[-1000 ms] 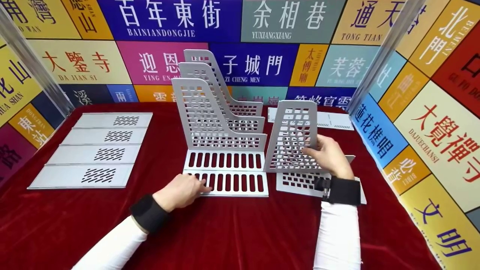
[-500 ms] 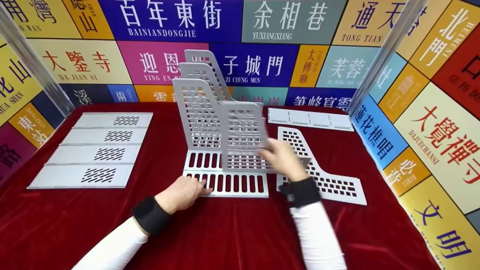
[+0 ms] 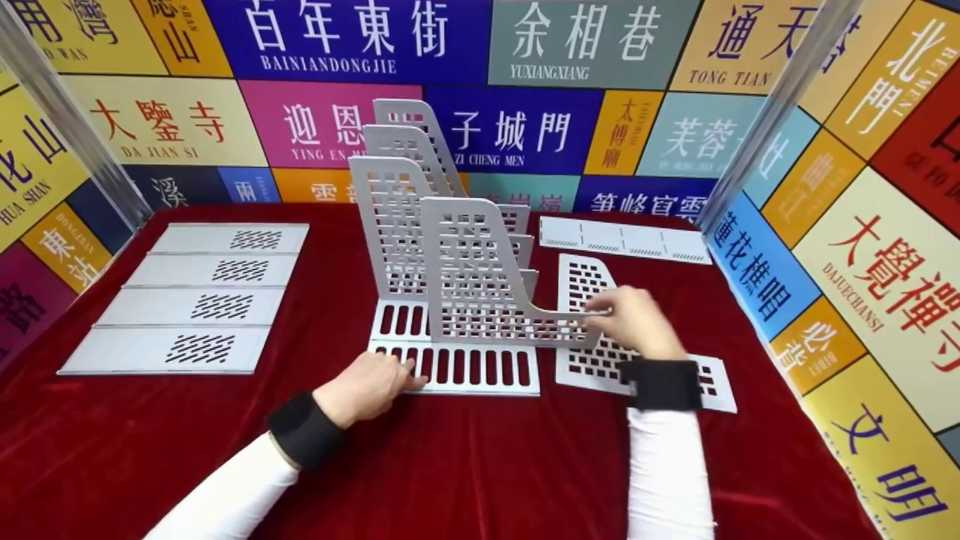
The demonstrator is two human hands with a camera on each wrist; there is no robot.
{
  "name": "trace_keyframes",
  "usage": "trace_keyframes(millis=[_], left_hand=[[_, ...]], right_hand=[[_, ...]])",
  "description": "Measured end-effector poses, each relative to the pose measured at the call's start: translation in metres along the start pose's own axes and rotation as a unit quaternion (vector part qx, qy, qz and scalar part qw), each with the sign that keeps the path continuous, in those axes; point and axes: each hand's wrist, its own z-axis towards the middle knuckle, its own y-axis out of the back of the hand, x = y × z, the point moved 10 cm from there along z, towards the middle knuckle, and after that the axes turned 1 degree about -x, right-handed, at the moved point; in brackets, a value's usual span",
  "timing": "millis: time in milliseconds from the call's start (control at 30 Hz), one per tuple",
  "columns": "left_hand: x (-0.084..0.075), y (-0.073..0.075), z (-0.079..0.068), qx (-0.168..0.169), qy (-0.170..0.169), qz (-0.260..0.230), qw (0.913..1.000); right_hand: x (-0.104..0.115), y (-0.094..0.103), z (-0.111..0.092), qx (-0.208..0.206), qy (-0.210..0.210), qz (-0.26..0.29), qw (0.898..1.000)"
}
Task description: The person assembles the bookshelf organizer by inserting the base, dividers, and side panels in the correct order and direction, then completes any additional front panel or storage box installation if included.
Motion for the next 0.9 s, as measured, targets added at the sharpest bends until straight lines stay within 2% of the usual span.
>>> trace_keyframes(millis=[100,200,333,467,533,667,800,900], left_hand=[[0.000,-0.001,0.000,0.003,0.001,-0.005,1.0000],[0.001,-0.004,0.001,0.018,0.002,-0.010,0.9998],[0.003,-0.007,0.001,0.033,0.008,-0.013,0.9993],[0.002,-0.005,0.000,0.028,0.007,-0.007,0.9996],[0.002,-0.004,0.001,0.029,0.005,-0.004,0.9995],[0.003,-0.005,0.002,0.046,0.007,-0.007,0.9989],[0.002,-0.008,0.005,0.060,0.007,-0.011,0.9981],[0.001,-0.011,0.006,0.066,0.007,-0.021,0.9976]], right_hand=[[-0.020,-0.001,-0.003,0.024,-0.040,0.003,0.999],[-0.021,-0.010,-0.002,0.050,-0.042,0.024,0.998],[0.001,-0.025,0.009,0.054,0.005,0.054,0.997],[0.030,-0.047,0.022,0.058,0.056,0.102,0.992],[0.041,-0.053,0.026,0.049,0.068,0.119,0.989],[0.049,-0.056,0.029,0.031,0.063,0.137,0.988],[0.039,-0.055,0.027,0.068,0.046,0.140,0.987],[0.011,-0.042,0.021,0.068,-0.002,0.133,0.989]])
